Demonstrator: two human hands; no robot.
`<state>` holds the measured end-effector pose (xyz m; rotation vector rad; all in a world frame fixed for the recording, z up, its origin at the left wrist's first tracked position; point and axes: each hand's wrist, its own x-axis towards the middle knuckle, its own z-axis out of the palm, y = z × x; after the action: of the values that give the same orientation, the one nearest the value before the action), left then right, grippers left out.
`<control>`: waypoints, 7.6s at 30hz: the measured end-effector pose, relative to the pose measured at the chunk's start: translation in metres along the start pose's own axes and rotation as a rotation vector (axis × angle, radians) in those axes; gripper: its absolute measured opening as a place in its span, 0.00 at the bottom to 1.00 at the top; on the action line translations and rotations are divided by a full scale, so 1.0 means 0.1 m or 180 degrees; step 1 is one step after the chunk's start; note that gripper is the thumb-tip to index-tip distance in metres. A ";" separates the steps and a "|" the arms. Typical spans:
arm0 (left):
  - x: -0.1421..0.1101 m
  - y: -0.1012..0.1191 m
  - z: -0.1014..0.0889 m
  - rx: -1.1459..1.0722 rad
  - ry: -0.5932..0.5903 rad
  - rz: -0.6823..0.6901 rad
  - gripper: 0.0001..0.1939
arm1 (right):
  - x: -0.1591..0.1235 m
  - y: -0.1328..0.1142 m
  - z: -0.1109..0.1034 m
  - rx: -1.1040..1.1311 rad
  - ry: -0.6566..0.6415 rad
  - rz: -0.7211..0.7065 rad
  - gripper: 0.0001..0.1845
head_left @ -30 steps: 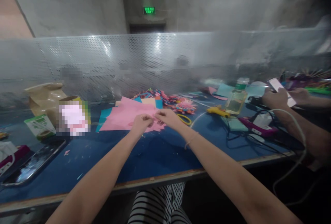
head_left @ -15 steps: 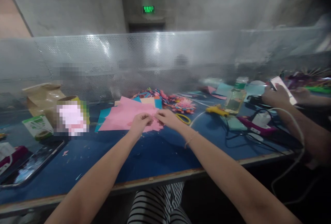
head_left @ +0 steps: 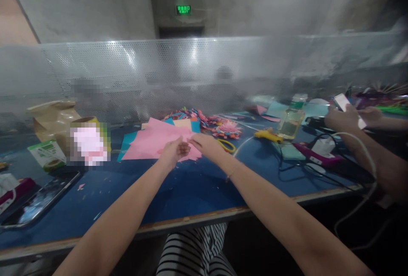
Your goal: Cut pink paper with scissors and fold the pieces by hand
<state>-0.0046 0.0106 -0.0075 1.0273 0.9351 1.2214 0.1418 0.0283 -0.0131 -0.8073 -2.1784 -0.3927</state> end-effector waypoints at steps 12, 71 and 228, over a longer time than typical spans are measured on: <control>0.02 0.00 -0.02 -0.0278 0.0032 0.0632 0.10 | 0.02 -0.16 -0.01 0.0753 0.0300 0.0182 0.09; 0.04 -0.04 -0.05 0.1110 0.0130 0.1069 0.03 | 0.07 -0.12 0.03 0.2736 -0.0250 0.1753 0.02; -0.02 0.03 0.00 -0.0073 -0.0088 0.0406 0.07 | 0.08 -0.19 -0.03 0.2772 -0.0132 0.2235 0.07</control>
<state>-0.0057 0.0087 -0.0051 1.0965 0.8427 1.3173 0.1265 0.0164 -0.0054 -0.9661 -1.6753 0.8647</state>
